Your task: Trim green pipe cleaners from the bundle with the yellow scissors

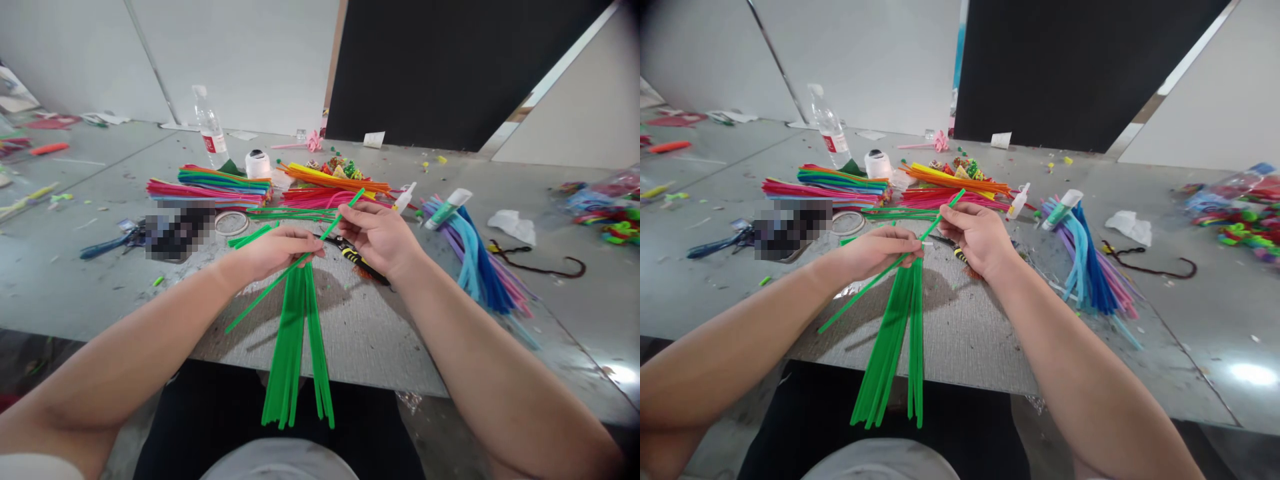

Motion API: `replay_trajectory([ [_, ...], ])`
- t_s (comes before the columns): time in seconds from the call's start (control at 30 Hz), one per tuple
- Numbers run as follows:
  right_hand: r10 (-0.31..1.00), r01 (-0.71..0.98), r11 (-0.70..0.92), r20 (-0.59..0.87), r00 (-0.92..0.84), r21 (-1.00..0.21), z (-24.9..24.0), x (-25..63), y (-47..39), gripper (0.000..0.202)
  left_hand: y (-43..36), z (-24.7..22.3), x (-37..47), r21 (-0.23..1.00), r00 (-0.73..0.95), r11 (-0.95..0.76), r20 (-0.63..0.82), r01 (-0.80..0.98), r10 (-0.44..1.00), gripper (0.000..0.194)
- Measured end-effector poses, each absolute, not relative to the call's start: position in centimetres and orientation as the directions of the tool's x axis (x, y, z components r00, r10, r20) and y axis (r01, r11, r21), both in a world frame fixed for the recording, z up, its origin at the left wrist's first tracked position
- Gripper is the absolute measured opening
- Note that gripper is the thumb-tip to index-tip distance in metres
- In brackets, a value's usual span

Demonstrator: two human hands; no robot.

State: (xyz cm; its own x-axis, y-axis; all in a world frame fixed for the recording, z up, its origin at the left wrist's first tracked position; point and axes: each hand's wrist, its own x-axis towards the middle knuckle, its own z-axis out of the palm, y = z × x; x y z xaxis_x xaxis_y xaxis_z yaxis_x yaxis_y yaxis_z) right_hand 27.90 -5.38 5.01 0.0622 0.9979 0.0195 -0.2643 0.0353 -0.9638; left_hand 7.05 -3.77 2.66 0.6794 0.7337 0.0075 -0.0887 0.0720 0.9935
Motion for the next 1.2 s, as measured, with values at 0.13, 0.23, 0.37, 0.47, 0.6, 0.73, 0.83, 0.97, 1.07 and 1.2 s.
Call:
replay_trajectory([
  [0.13, 0.997, -0.295, 0.058, 0.038, 0.074, -0.954, 5.1, 28.0, -5.2, 0.034, -3.7, 2.5, 7.0, 0.990, 0.674, 0.092, 0.006, -0.109, 0.739, 0.030],
  [0.23, 0.996, -0.299, 0.062, 0.038, 0.086, -0.952, 5.3, 28.0, -5.3, 0.037, -3.6, 2.3, 7.0, 0.982, 0.660, 0.121, 0.004, -0.143, 0.751, 0.028],
  [0.37, 0.999, -0.282, 0.004, 0.014, -0.033, -0.959, 5.2, 27.5, -5.8, 0.043, -3.8, 2.4, 7.1, 0.981, 0.659, 0.121, 0.011, -0.154, 0.752, 0.025],
  [0.47, 0.987, -0.225, -0.054, -0.018, -0.163, -0.973, 4.8, 26.7, -6.3, 0.046, -3.9, 2.6, 7.2, 0.983, 0.654, 0.100, 0.026, -0.155, 0.756, 0.026],
  [0.6, 0.977, -0.154, -0.051, -0.017, -0.215, -0.987, 4.3, 26.3, -6.3, 0.047, -3.7, 2.3, 7.3, 0.986, 0.644, 0.090, 0.021, -0.139, 0.765, 0.031],
  [0.73, 0.997, -0.172, 0.074, 0.073, 0.015, -0.982, 5.0, 28.0, -5.4, 0.044, -3.1, 1.7, 7.1, 0.983, 0.639, 0.147, -0.047, -0.105, 0.768, 0.037],
  [0.83, 0.972, -0.146, 0.162, 0.132, 0.194, -0.976, 5.7, 30.0, -4.4, 0.041, -3.0, 1.7, 7.0, 0.993, 0.632, 0.095, -0.026, -0.075, 0.775, 0.039],
  [0.97, 0.929, -0.061, 0.223, 0.194, 0.315, -0.973, 6.0, 32.1, -3.2, 0.038, -3.0, 1.7, 6.9, 0.999, 0.627, -0.033, 0.030, -0.006, 0.778, 0.041],
  [1.07, 0.896, -0.022, 0.268, 0.240, 0.373, -0.963, 5.6, 32.7, -2.5, 0.039, -2.9, 1.6, 6.8, 0.997, 0.633, -0.079, 0.048, 0.021, 0.773, 0.039],
  [1.2, 0.881, -0.014, 0.289, 0.260, 0.395, -0.957, 4.9, 32.5, -2.2, 0.041, -3.0, 1.8, 6.8, 0.993, 0.653, -0.102, 0.034, 0.067, 0.757, 0.042],
])
